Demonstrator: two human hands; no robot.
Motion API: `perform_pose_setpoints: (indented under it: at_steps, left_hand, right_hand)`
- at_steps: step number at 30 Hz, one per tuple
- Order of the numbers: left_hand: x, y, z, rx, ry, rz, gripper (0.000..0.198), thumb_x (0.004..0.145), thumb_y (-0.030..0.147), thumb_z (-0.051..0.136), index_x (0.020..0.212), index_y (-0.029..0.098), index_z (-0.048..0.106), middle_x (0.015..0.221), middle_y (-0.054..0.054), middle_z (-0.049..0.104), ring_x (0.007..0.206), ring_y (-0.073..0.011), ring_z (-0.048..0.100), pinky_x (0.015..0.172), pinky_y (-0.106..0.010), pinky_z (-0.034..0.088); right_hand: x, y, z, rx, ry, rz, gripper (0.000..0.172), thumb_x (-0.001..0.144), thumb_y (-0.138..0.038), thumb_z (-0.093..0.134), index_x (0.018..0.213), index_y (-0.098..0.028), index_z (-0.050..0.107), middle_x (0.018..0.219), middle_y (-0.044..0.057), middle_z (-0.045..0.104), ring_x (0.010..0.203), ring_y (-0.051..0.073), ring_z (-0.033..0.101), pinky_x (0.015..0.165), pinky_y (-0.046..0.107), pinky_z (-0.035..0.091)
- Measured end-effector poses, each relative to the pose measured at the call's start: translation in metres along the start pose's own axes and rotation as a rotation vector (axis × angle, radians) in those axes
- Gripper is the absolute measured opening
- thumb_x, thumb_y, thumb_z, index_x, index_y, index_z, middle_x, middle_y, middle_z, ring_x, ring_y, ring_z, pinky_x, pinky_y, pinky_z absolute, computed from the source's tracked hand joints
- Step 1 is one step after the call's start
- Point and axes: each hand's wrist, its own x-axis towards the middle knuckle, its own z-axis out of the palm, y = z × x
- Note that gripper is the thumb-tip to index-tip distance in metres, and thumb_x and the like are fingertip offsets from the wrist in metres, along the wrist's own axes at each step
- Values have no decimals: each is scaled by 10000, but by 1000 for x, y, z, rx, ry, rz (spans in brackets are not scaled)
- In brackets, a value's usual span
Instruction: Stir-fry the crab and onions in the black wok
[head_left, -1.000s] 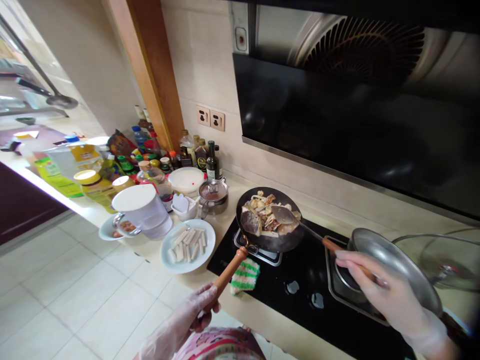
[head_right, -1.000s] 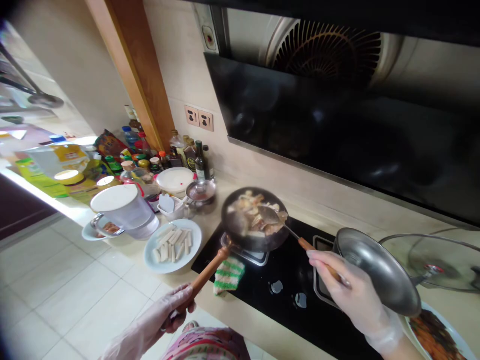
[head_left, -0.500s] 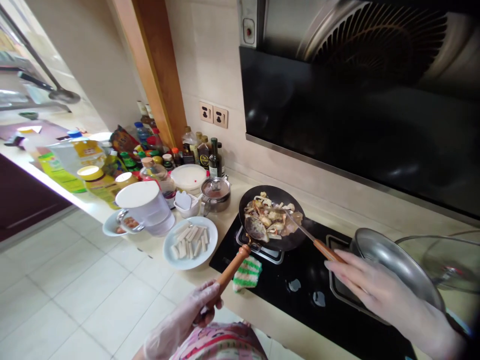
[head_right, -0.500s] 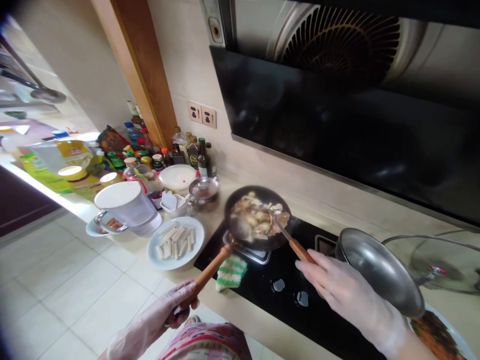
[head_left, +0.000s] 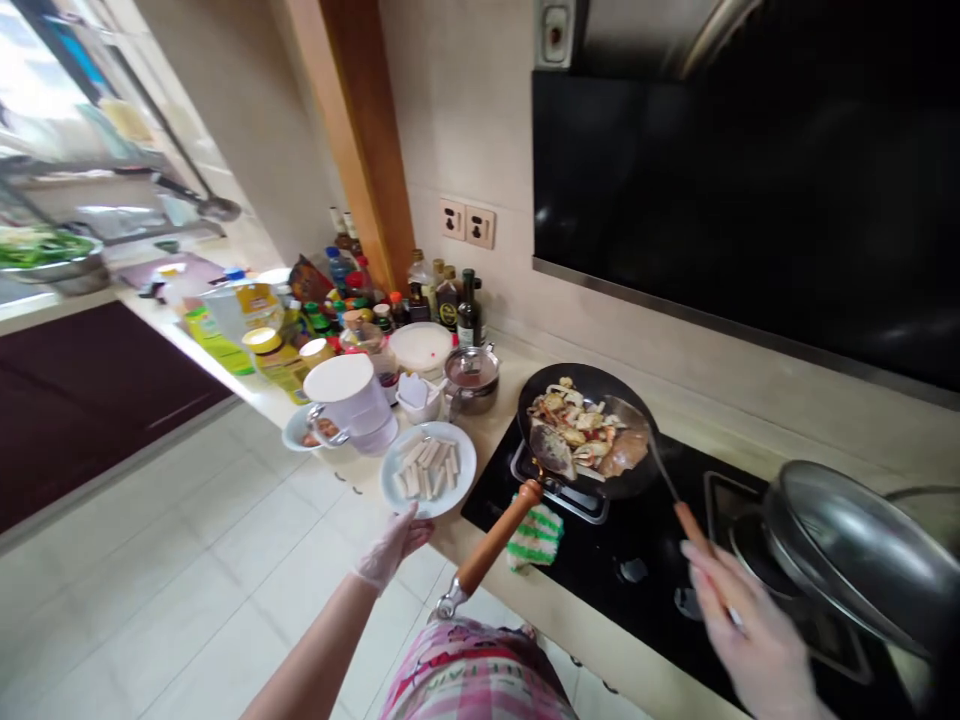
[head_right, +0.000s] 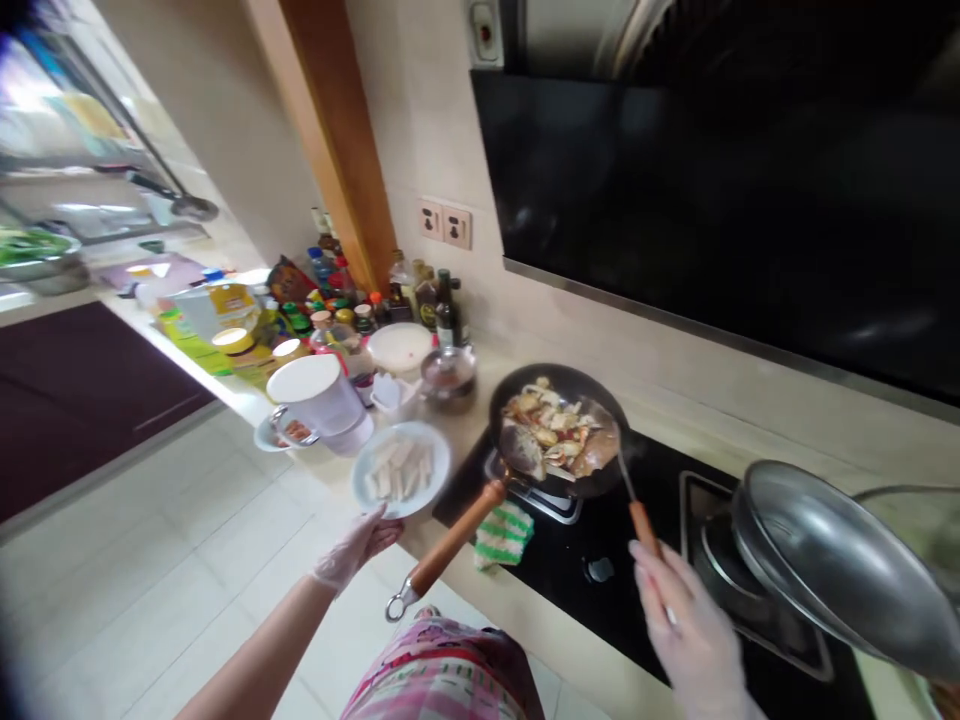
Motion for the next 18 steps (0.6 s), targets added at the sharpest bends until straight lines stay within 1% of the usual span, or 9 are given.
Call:
perform_pose_setpoints:
  at_steps: [2, 5, 7, 8, 10, 12, 14, 16, 18]
  left_hand:
    - [10, 1, 8, -35, 65, 46, 158, 887, 168, 607, 1031, 120, 563, 682, -45, 679, 551, -127, 662, 563, -196, 551]
    - [12, -3, 14, -88, 122, 145, 287, 866, 69, 561, 1130, 180, 546, 742, 4, 672, 588, -103, 672, 595, -165, 562]
    - [4, -7, 10, -100, 139, 192, 355, 851, 46, 547, 1166, 209, 545, 800, 8, 675, 623, -103, 682, 611, -169, 574]
    - [-3, -7, 6, -94, 141, 211, 373, 846, 46, 547, 1176, 218, 548, 825, 4, 678, 639, -107, 687, 617, -176, 582]
    - [-18, -3, -2, -60, 133, 246, 389, 838, 66, 567, 1188, 238, 561, 863, -6, 684, 681, -120, 698, 635, -195, 597]
    - [-37, 11, -4, -5, 118, 274, 402, 827, 98, 601, 1196, 253, 575, 904, -16, 693, 715, -136, 708, 643, -214, 610]
    - [-57, 34, 7, 51, 125, 295, 424, 807, 109, 622, 1205, 249, 581, 919, -20, 699, 673, -133, 700, 590, -206, 604]
    - [-76, 64, 30, 125, 103, 336, 460, 774, 81, 619, 1210, 223, 581, 855, -12, 696, 553, -110, 653, 495, -185, 568]
    - [-92, 96, 63, 244, -22, 421, 472, 768, 81, 605, 1224, 196, 572, 762, -2, 687, 482, -107, 609, 436, -188, 534]
  right_hand:
    - [-6, -25, 28, -45, 40, 7, 328, 897, -195, 616, 1210, -284, 659, 1094, 48, 728, 965, 224, 715, 900, 357, 582]
    - [-18, -47, 65, -34, 167, 104, 341, 916, -172, 576, 1234, -279, 634, 1151, 76, 697, 1007, 236, 704, 852, 377, 610]
    - [-25, -53, 80, -18, 254, 166, 336, 918, -173, 575, 1232, -275, 633, 1123, 77, 700, 996, 237, 707, 831, 369, 619]
    - [-27, -54, 84, -15, 272, 187, 317, 920, -187, 575, 1218, -272, 642, 1111, 77, 700, 979, 234, 712, 820, 358, 622]
    - [-29, -54, 90, -4, 251, 212, 273, 929, -221, 567, 1180, -268, 664, 1130, 82, 687, 968, 231, 716, 814, 343, 621]
    - [-28, -53, 93, 22, 201, 227, 253, 936, -240, 553, 1157, -268, 674, 1177, 87, 666, 983, 229, 713, 813, 328, 618]
    - [-29, -52, 96, 42, 192, 243, 262, 938, -249, 551, 1172, -271, 664, 1182, 82, 667, 992, 229, 711, 812, 322, 615]
    - [-31, -51, 98, 61, 214, 250, 286, 936, -259, 557, 1209, -275, 639, 1145, 70, 688, 989, 230, 712, 809, 321, 615]
    - [-34, -50, 98, 94, 229, 242, 308, 938, -258, 556, 1239, -281, 613, 1123, 59, 704, 1000, 231, 710, 813, 321, 615]
